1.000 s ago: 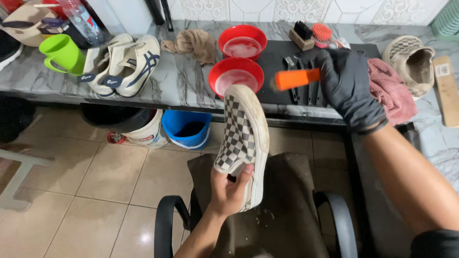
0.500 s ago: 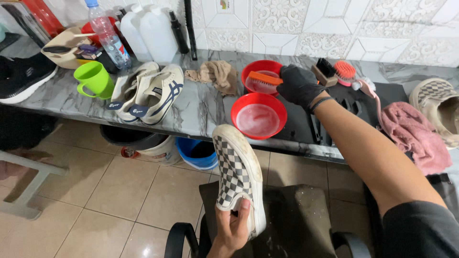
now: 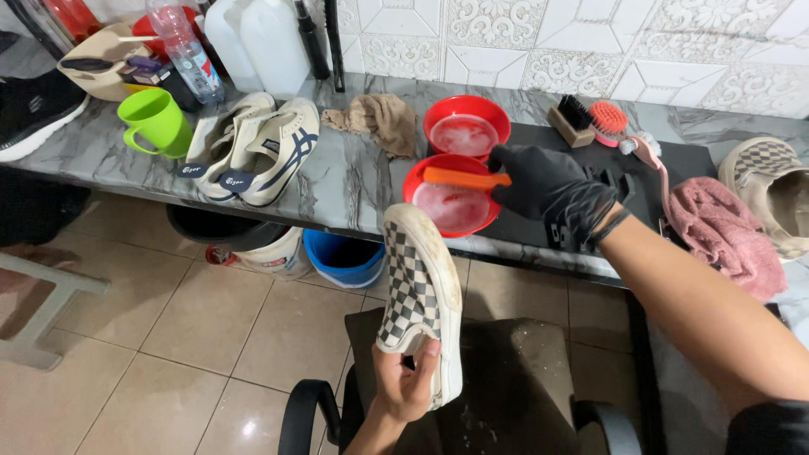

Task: The person scrubs a checkered slip-on shoe using an orange brush and wipes it with a cloth. They repeatedly dip the brush into a red bowl of soapy water and clean the shoe's upper, sole, and sides while holding it in their left hand.

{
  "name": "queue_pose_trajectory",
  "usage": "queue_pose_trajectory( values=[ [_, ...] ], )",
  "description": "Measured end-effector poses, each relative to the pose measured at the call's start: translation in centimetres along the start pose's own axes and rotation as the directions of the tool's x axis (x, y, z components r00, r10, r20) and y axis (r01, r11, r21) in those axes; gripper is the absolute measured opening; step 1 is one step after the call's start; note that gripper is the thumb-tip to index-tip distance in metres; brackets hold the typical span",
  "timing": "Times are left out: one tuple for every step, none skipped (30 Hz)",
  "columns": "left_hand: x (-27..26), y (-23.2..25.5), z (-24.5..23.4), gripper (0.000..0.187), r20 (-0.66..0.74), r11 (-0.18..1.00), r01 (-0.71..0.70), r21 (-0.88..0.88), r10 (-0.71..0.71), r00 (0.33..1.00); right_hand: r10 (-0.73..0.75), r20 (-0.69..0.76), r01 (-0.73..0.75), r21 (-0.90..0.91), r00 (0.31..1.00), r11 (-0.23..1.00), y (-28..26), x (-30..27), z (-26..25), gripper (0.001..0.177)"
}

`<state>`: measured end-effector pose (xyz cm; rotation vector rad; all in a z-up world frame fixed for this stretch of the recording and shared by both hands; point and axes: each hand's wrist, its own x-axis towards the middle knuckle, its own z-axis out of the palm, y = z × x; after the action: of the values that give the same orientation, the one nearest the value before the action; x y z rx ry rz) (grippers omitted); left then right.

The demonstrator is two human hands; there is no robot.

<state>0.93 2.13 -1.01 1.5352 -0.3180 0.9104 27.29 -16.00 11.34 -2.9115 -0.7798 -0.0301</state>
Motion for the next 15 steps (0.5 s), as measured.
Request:
queue_pose_trajectory(
  values=[
    [0.3,0.7,0.3,0.034,0.027,0.999,0.026,-0.029,-0.025,0.999,-0.021,-0.01,0.021,-0.035,1.0,0.999,-0.7,-0.8,0.1,0.036],
    [0.5,1.5,0.6,0.033,0.054,0.997,0.053,-0.058,-0.05,0.997,-0.043,-0.019,0.042,-0.071,0.999,0.997,-1.4,-1.7,0.3,0.035],
    [0.5,2.1,0.7,0.033,0.053,0.997,0.052,-0.055,-0.049,0.997,-0.046,-0.02,0.044,-0.069,0.999,0.997,-1.2,-1.9,0.7,0.035],
    [0.4,2.7,0.8,0.033,0.062,0.989,0.108,-0.101,-0.102,0.993,-0.063,-0.1,0.058,-0.045,0.993,0.997,-0.9,-2.1,1.2,0.038],
    [0.4,3.4,0.9,0.034,0.073,0.976,0.163,-0.144,-0.154,0.985,-0.078,-0.178,0.076,-0.02,0.981,0.997,-0.7,-2.3,1.7,0.041],
    [0.3,3.8,0.8,0.034,0.071,0.977,0.163,-0.139,-0.154,0.985,-0.082,-0.178,0.08,-0.018,0.981,0.997,-0.7,-3.2,1.0,0.041],
    [0.0,4.2,0.7,0.015,0.093,0.944,0.254,-0.212,-0.239,0.967,-0.105,-0.189,0.111,0.022,0.976,0.994,-0.7,-4.2,0.3,0.04],
    [-0.2,4.7,0.6,0.014,0.12,0.897,0.341,-0.281,-0.32,0.94,-0.127,-0.201,0.142,0.061,0.971,0.988,-0.6,-5.2,-0.3,0.041],
    [-0.8,4.6,0.6,0.014,0.118,0.897,0.344,-0.278,-0.323,0.939,-0.128,-0.198,0.143,0.064,0.972,0.988,0.4,-5.8,0.0,0.041],
    [-1.3,4.5,0.5,0.009,0.133,0.874,0.356,-0.329,-0.331,0.934,-0.183,-0.212,0.207,0.096,0.96,0.974,1.4,-6.3,0.3,0.037],
    [-1.7,4.3,0.6,0.006,0.153,0.848,0.367,-0.382,-0.333,0.93,-0.232,-0.232,0.266,0.125,0.944,0.956,2.5,-6.9,0.5,0.033],
    [-1.9,4.8,0.5,0.006,0.156,0.848,0.367,-0.381,-0.333,0.93,-0.23,-0.234,0.264,0.126,0.945,0.956,3.8,-7.4,1.1,0.033],
    [-2.0,5.3,0.6,0.012,0.173,0.832,0.407,-0.376,-0.369,0.913,-0.205,-0.262,0.254,0.17,0.943,0.952,5.1,-8.0,1.8,0.043],
    [-2.2,5.7,0.7,0.02,0.19,0.815,0.446,-0.37,-0.404,0.895,-0.179,-0.29,0.246,0.214,0.94,0.946,6.5,-8.5,2.4,0.054],
    [-2.2,6.4,0.9,0.02,0.197,0.811,0.452,-0.372,-0.406,0.892,-0.17,-0.288,0.237,0.215,0.942,0.948,6.6,-9.8,1.3,0.054]
  ],
)
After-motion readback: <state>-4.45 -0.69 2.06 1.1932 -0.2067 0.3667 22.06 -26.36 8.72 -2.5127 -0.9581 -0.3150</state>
